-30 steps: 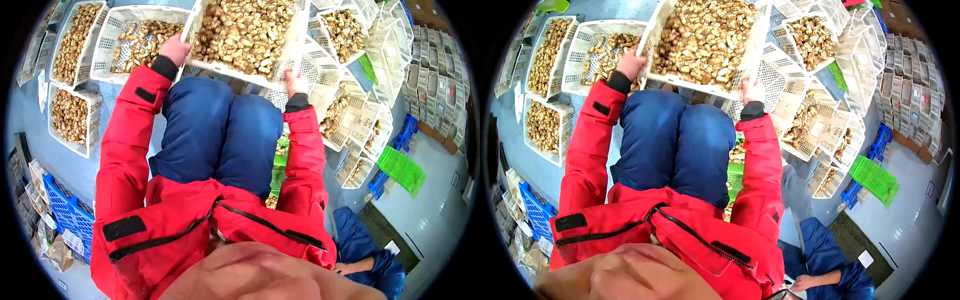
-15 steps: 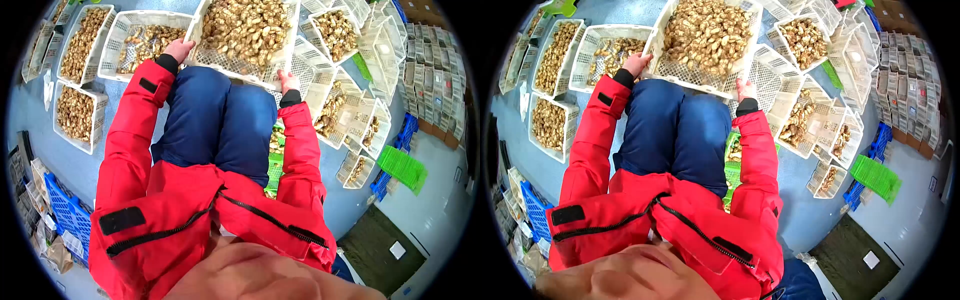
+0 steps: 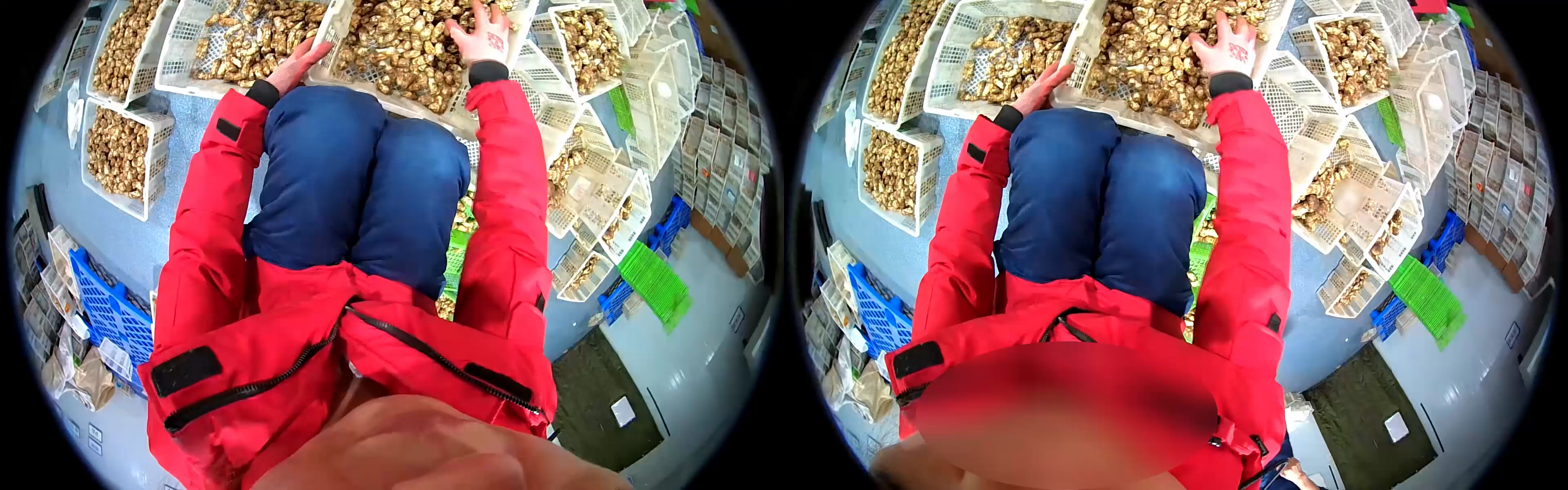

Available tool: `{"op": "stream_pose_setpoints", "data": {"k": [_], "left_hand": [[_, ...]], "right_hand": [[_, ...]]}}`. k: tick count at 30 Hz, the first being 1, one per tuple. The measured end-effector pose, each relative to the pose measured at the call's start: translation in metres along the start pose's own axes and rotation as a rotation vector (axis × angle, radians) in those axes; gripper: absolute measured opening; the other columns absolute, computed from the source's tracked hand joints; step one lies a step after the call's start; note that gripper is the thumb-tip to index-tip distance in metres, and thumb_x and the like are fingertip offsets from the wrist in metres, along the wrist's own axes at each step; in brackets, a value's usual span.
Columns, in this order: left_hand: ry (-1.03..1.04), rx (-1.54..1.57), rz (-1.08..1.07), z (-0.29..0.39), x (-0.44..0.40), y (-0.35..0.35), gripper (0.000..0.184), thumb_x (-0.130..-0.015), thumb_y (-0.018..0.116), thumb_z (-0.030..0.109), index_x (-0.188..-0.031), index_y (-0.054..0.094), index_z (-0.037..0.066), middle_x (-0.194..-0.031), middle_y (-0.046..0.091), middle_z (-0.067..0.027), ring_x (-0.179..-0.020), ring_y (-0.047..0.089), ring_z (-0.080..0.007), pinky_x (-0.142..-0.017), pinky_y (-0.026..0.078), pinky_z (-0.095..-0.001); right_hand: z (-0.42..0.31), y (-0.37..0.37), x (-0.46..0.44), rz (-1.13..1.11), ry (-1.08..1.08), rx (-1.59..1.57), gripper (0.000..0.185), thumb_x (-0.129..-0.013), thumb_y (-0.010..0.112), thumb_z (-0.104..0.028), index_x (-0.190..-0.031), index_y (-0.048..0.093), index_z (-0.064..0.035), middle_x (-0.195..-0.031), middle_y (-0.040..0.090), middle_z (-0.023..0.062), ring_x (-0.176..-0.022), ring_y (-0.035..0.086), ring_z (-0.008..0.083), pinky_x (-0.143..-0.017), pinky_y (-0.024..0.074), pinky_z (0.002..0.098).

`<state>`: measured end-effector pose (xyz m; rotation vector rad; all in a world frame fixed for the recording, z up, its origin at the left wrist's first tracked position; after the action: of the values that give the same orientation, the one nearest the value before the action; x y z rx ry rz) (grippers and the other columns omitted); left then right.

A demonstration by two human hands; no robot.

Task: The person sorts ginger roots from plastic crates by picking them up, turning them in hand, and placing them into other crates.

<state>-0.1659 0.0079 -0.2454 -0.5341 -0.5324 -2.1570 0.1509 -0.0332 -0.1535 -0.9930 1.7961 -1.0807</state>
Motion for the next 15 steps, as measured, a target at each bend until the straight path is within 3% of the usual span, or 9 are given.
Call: {"op": "stream_pose_setpoints", "data": {"k": [3, 7, 8, 9, 10, 11, 12, 13, 15], "left_hand": [[0.077, -0.084, 0.098, 0.015, 0.001, -0.020, 0.080, -0.078, 0.056, 0.052, -0.136, 0.024, 0.007, -0.134, 0.034, -0.0105, -0.120, 0.037, -0.0201, -0.093, 0.032, -0.0288], [0.263, 0.063, 0.146, 0.068, 0.015, -0.016, 0.063, -0.086, 0.051, 0.040, -0.131, 0.030, 0.003, -0.128, 0.042, -0.0129, -0.120, 0.040, -0.0214, -0.096, 0.034, -0.0307], [0.209, 0.064, 0.139, 0.086, 0.023, -0.003, 0.060, -0.087, 0.047, 0.043, -0.136, 0.026, 0.014, -0.138, 0.031, -0.0050, -0.129, 0.026, -0.0168, -0.100, 0.028, -0.0358], [0.244, 0.115, 0.135, 0.106, 0.033, 0.010, 0.056, -0.089, 0.045, 0.039, -0.135, 0.029, 0.013, -0.137, 0.032, -0.0075, -0.128, 0.028, -0.0193, -0.100, 0.030, -0.0363], [0.371, 0.237, -0.091, 0.116, 0.034, 0.017, 0.056, -0.089, 0.045, 0.039, -0.134, 0.030, 0.011, -0.137, 0.031, -0.0092, -0.128, 0.029, -0.0218, -0.100, 0.031, -0.0363], [0.493, 0.359, -0.317, 0.126, 0.041, 0.022, 0.056, -0.088, 0.046, 0.038, -0.134, 0.030, 0.009, -0.138, 0.030, -0.0108, -0.128, 0.029, -0.0243, -0.100, 0.032, -0.0363], [0.337, 0.580, -0.278, 0.136, 0.046, 0.032, 0.059, -0.087, 0.047, 0.039, -0.134, 0.029, 0.008, -0.138, 0.029, -0.0122, -0.128, 0.028, -0.0266, -0.099, 0.035, -0.0357], [0.171, 0.794, -0.240, 0.145, 0.051, 0.046, 0.062, -0.086, 0.048, 0.040, -0.134, 0.027, 0.006, -0.138, 0.028, -0.0135, -0.128, 0.028, -0.0289, -0.097, 0.037, -0.0351], [0.203, 0.699, -0.215, 0.137, 0.047, 0.048, 0.072, -0.081, 0.051, 0.050, -0.137, 0.023, 0.013, -0.139, 0.028, -0.0107, -0.126, 0.032, -0.0321, -0.089, 0.044, -0.0312]], "right_hand": [[-0.015, 0.055, 0.007, -0.149, -0.076, 0.246, 0.073, -0.066, 0.058, -0.055, -0.127, 0.042, -0.0200, -0.133, 0.035, 0.0180, -0.121, 0.031, 0.0385, -0.098, 0.0292, 0.0486], [-0.033, 0.106, 0.070, -0.619, -0.189, -0.093, 0.064, -0.074, 0.055, -0.049, -0.129, 0.039, -0.0222, -0.134, 0.033, 0.0200, -0.124, 0.030, 0.0364, -0.099, 0.0311, 0.0423], [-0.024, 0.107, 0.084, -0.691, -0.152, -0.169, 0.061, -0.076, 0.054, -0.047, -0.129, 0.040, -0.0216, -0.133, 0.035, 0.0205, -0.123, 0.033, 0.0353, -0.099, 0.0315, 0.0396], [-0.025, 0.094, 0.091, -0.757, -0.122, -0.244, 0.058, -0.078, 0.053, -0.044, -0.129, 0.040, -0.0209, -0.131, 0.037, 0.0209, -0.121, 0.036, 0.0342, -0.099, 0.0320, 0.0368], [-0.021, 0.079, 0.098, -0.829, -0.042, -0.321, 0.058, -0.078, 0.051, -0.046, -0.129, 0.040, -0.0208, -0.132, 0.037, 0.0197, -0.123, 0.035, 0.0333, -0.101, 0.0297, 0.0359], [0.001, 0.086, 0.110, -0.840, 0.086, -0.484, 0.053, -0.080, 0.053, -0.041, -0.127, 0.044, -0.0183, -0.117, 0.047, 0.0150, -0.105, 0.044, 0.0266, -0.089, 0.0364, 0.0326], [0.024, 0.094, 0.121, -0.835, 0.216, -0.647, 0.048, -0.081, 0.054, -0.036, -0.124, 0.047, -0.0158, -0.102, 0.057, 0.0103, -0.088, 0.054, 0.0200, -0.077, 0.0432, 0.0293], [0.040, 0.099, 0.133, -0.861, 0.414, -0.923, 0.044, -0.082, 0.056, -0.032, -0.122, 0.050, -0.0137, -0.089, 0.061, 0.0058, -0.073, 0.055, 0.0139, -0.066, 0.0448, 0.0255], [0.037, 0.042, 0.115, -0.706, 0.455, -0.701, 0.038, -0.083, 0.058, -0.024, -0.118, 0.053, -0.0105, -0.071, 0.058, -0.0021, -0.057, 0.044, 0.0063, -0.052, 0.0377, 0.0204]]}}
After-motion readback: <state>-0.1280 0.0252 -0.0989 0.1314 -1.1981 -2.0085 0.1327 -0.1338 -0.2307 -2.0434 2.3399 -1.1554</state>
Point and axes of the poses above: each hand's wrist, its own x-axis away from the middle knuckle, its own y-axis out of the palm, z = x × y, the point moved 9 cm from there along -x, towards the middle knuckle
